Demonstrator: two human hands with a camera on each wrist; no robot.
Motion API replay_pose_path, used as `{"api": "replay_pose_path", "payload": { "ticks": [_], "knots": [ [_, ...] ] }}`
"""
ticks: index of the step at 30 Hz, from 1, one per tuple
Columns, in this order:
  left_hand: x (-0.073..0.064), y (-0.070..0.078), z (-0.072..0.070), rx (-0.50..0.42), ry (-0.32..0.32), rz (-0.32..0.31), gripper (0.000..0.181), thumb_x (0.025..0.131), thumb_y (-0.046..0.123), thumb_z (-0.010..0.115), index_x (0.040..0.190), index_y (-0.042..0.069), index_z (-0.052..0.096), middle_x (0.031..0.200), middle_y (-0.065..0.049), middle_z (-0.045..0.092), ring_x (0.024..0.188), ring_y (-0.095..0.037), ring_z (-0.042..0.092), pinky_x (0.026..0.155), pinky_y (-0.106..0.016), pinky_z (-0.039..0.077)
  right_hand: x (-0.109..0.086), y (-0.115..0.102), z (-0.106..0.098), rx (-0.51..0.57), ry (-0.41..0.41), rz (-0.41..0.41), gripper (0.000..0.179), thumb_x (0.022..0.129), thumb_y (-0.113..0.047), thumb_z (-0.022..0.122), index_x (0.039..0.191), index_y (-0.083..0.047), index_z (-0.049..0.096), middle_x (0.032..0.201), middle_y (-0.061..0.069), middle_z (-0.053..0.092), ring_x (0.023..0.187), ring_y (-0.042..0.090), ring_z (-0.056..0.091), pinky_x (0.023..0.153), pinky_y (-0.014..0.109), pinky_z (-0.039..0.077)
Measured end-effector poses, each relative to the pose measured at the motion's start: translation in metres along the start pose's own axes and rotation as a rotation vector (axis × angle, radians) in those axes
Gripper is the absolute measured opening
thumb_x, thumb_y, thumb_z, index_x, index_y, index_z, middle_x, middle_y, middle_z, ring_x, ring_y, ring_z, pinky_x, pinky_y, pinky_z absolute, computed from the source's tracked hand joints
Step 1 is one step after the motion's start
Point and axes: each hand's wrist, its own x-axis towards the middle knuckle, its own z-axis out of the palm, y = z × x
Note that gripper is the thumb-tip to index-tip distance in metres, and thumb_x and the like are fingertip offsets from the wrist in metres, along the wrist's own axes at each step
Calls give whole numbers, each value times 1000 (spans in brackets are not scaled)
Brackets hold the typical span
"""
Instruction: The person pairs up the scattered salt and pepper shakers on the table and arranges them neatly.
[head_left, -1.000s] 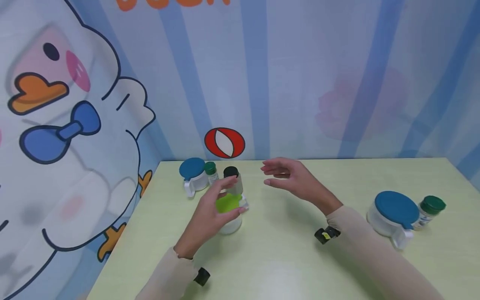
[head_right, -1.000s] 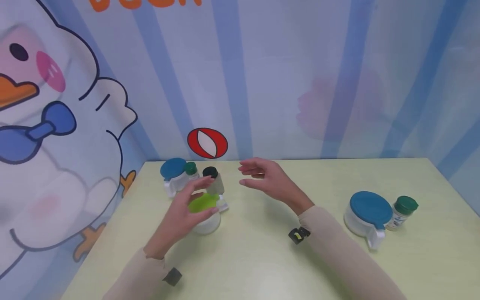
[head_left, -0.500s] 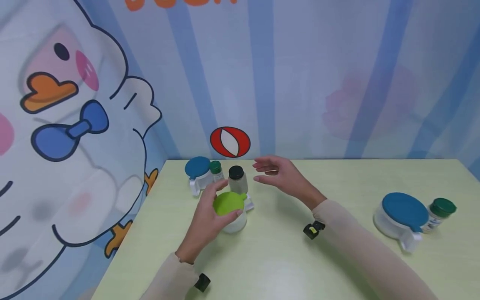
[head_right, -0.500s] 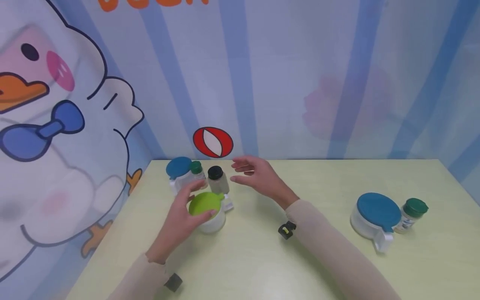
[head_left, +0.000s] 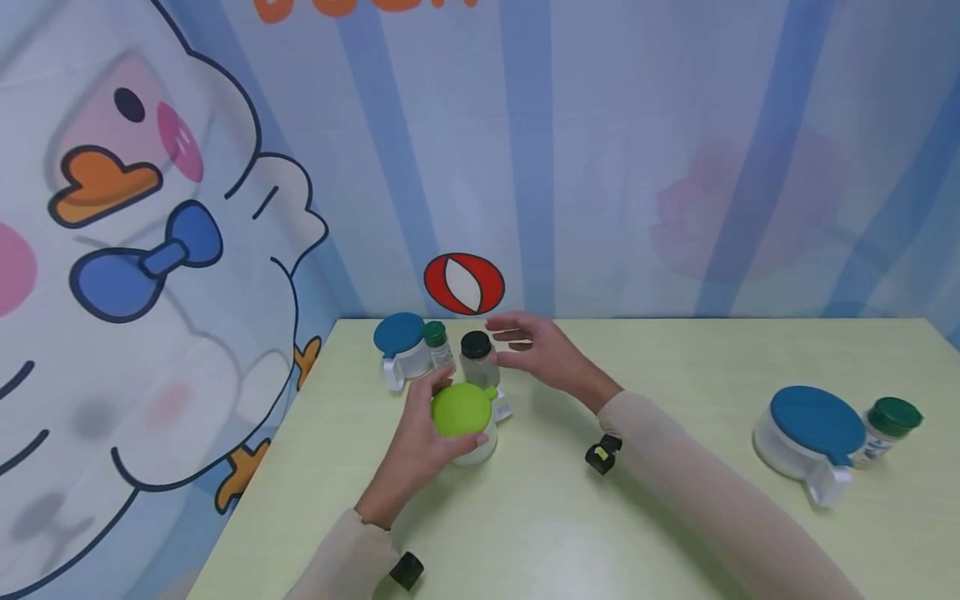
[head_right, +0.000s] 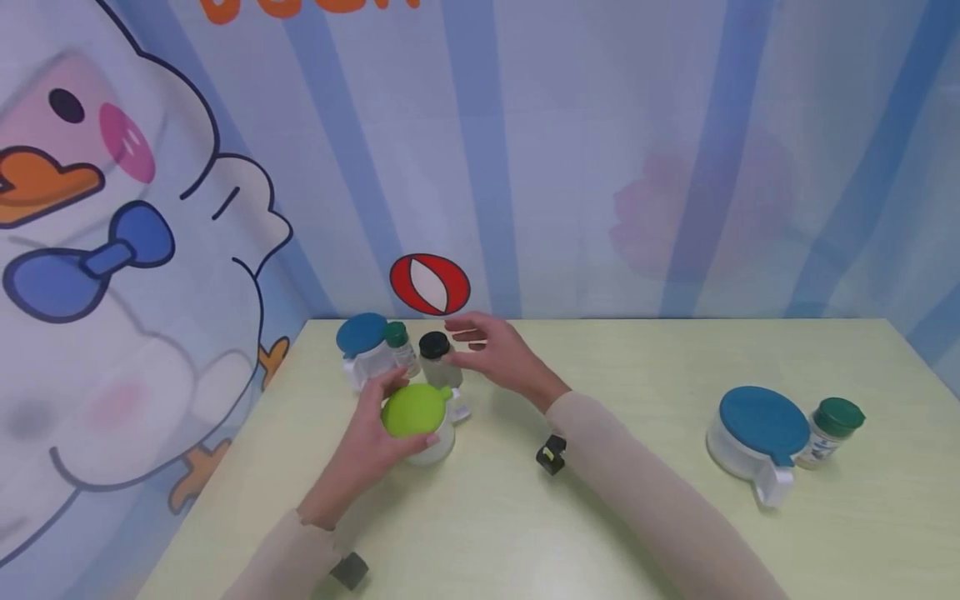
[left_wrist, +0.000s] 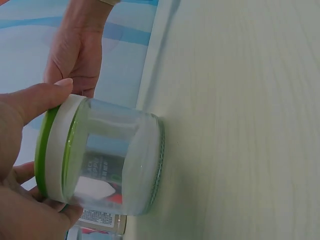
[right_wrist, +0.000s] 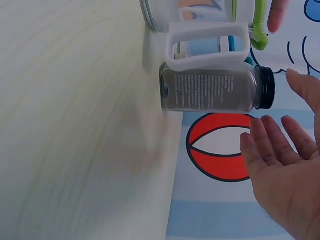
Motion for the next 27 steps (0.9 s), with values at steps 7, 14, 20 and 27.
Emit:
{"api": "replay_pose_path", "payload": {
  "ticks": [7, 14, 20, 27],
  "knots": [
    [4, -10, -2, -69, -36, -14, 100, 76, 21, 92, 155, 23, 31, 150, 1, 45, 140, -26, 41, 112, -52, 43, 11, 5, 12, 6, -22, 29, 54, 92, -19, 77, 141, -10, 57, 141, 8, 60, 129, 27, 58, 111, 48, 45],
    [9, -15, -11, -115, -129, -3, 103, 77, 23, 91, 157, 24, 26, 154, 5, 44, 145, -25, 36, 113, -52, 41, 17, 2, 18, -57, -9, 86, 56, 91, -24, 78, 142, -13, 58, 137, 8, 62, 125, 29, 59, 99, 41, 55],
    [13, -15, -17, -184, -179, -18, 100, 79, 12, 88, 156, 23, 26, 162, 3, 35, 150, -27, 28, 116, -56, 36, 18, 2, 25, -69, 19, 123, 52, 91, -23, 78, 139, -15, 60, 135, 7, 60, 122, 29, 59, 92, 37, 58],
    [7, -15, -5, -118, -115, -102, 106, 78, 24, 90, 156, 16, 18, 158, -9, 30, 141, -31, 36, 116, -55, 37, 17, 0, 28, -47, 40, 147, 46, 89, -24, 80, 130, -14, 61, 127, 6, 63, 119, 27, 61, 93, 37, 58]
  ]
}}
